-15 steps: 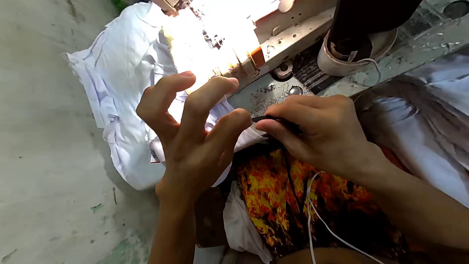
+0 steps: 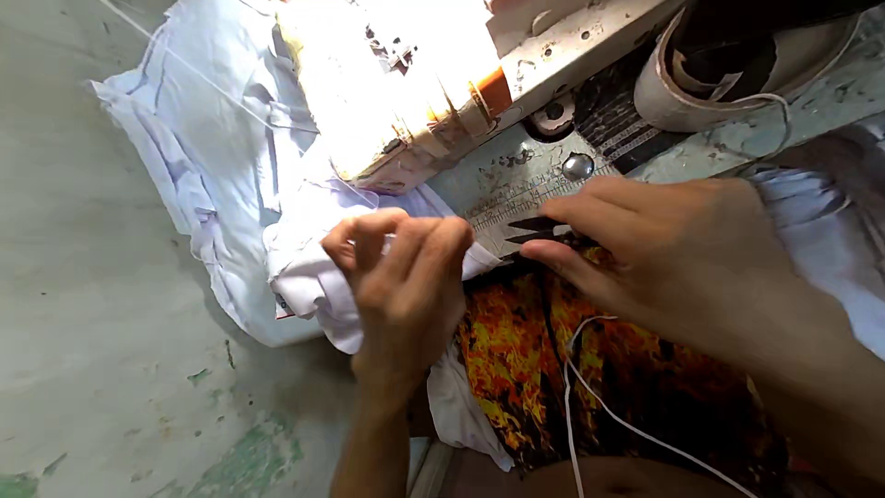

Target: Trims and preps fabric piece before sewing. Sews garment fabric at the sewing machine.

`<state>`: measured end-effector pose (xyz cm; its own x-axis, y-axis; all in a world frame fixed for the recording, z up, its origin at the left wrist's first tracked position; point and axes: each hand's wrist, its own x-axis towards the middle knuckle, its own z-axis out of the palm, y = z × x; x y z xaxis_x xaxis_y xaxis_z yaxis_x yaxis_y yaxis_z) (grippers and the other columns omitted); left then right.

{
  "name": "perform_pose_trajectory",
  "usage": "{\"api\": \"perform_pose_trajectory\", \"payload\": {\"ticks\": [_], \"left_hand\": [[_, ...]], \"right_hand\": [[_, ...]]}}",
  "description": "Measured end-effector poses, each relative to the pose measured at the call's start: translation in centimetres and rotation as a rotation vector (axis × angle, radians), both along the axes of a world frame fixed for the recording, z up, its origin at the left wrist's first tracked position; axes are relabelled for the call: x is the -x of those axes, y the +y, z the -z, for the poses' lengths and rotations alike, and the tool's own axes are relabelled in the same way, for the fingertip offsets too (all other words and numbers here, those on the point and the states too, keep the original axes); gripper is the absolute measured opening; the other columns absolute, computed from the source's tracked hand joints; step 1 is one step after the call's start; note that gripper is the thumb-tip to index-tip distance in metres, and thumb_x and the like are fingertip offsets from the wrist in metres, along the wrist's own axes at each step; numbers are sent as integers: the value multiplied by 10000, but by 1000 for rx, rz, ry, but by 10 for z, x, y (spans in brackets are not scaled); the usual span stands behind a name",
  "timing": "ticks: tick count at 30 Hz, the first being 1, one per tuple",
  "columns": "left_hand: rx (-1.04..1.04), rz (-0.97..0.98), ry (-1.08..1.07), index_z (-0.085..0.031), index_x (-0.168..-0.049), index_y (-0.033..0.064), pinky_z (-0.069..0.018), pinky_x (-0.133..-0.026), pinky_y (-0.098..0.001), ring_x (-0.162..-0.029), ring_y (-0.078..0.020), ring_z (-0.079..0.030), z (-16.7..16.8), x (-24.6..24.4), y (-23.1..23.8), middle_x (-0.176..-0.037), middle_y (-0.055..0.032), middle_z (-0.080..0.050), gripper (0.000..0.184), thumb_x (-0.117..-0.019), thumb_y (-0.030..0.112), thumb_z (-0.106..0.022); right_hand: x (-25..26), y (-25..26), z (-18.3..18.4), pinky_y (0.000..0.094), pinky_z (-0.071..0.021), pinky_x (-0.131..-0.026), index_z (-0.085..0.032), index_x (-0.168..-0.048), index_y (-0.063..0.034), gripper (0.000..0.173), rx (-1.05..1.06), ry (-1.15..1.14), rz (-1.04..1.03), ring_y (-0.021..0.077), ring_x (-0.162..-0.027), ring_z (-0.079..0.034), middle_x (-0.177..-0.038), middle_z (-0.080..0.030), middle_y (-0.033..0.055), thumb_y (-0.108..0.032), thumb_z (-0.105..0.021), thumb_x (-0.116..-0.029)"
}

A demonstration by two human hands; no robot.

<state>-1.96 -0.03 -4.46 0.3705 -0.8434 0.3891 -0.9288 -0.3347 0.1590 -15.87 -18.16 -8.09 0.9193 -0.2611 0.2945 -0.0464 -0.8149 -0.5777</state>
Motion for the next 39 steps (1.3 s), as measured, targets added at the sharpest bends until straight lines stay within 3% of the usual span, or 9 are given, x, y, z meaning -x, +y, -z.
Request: {"api": "perform_pose_trajectory", "payload": {"ticks": [3, 5, 12, 23, 30, 34, 36, 37, 39], "left_hand": [[-48, -26, 99, -762, -933, 138, -340, -968, -435, -991, -197, -593, 45, 15, 11, -874, -4, -717, 104, -967, 146, -664], [-64, -4, 117, -768, -921, 149, -328, -928, -428, -956, -189, -588, 54, 21, 11, -854, 3, -714, 111, -959, 135, -665], [-13, 7, 1, -767, -952, 149, -309, -896, -421, -950, -174, -559, 13, 13, -3, -898, 2, -703, 61, -940, 140, -708], [-26, 17, -75, -768, -952, 169, -287, -894, -430, -961, -168, -554, 5, 5, -14, -906, 20, -710, 55, -939, 166, -714], [15, -15, -82, -758, -955, 184, -294, -924, -425, -980, -164, -550, 6, -4, -17, -919, 19, -689, 63, -954, 198, -697], [119, -177, -112, -770, -939, 219, -303, -955, -405, -1048, -158, -502, 2, -17, -28, -982, 13, -605, 84, -934, 299, -743], [198, -285, -140, -750, -886, 165, -334, -923, -392, -1018, -168, -507, -4, -34, -42, -967, -25, -575, 137, -939, 290, -731], [217, -335, -159, -719, -861, 118, -357, -902, -402, -1009, -189, -524, -6, -45, -50, -977, -56, -583, 164, -943, 260, -718], [210, -407, -134, -703, -921, 42, -374, -861, -430, -1011, -239, -542, -10, -64, -63, -1019, -109, -615, 125, -921, 162, -672]], "right_hand": [[11, 1, 11, 362, -346, -407, -725, -1003, -62, 368, 17, 79, 13, 229, -516, -528, -772, -560, 66, -376, -534, -1019], [16, 3, 18, 345, -345, -405, -735, -1013, -74, 342, 7, 99, 4, 215, -518, -529, -793, -567, 62, -359, -546, -1009], [11, 2, 5, 346, -306, -418, -755, -1057, -61, 345, -46, 54, 17, 210, -516, -517, -762, -582, 55, -342, -557, -1020], [-3, 2, 8, 301, -258, -426, -781, -962, -107, 286, -105, -33, 8, 142, -487, -471, -678, -536, 0, -301, -578, -1013], [-6, -4, 19, 350, -310, -417, -750, -1073, -59, 338, -74, 51, 59, 218, -509, -513, -775, -575, 65, -338, -568, -1013], [-21, -4, 33, 374, -350, -412, -749, -1125, -58, 314, -12, 17, 52, 256, -530, -538, -857, -600, 117, -297, -576, -1017], [-34, -4, 50, 418, -396, -481, -763, -1087, -77, 309, 84, -31, 52, 303, -608, -576, -827, -608, 130, -309, -571, -1017], [-39, -4, 56, 453, -422, -574, -768, -1077, -87, 334, 118, -52, 51, 333, -703, -593, -835, -616, 137, -339, -555, -1030], [-46, -4, 65, 564, -406, -852, -777, -1079, -92, 385, 106, -80, 14, 400, -964, -598, -970, -650, 178, -391, -536, -1042]]}}
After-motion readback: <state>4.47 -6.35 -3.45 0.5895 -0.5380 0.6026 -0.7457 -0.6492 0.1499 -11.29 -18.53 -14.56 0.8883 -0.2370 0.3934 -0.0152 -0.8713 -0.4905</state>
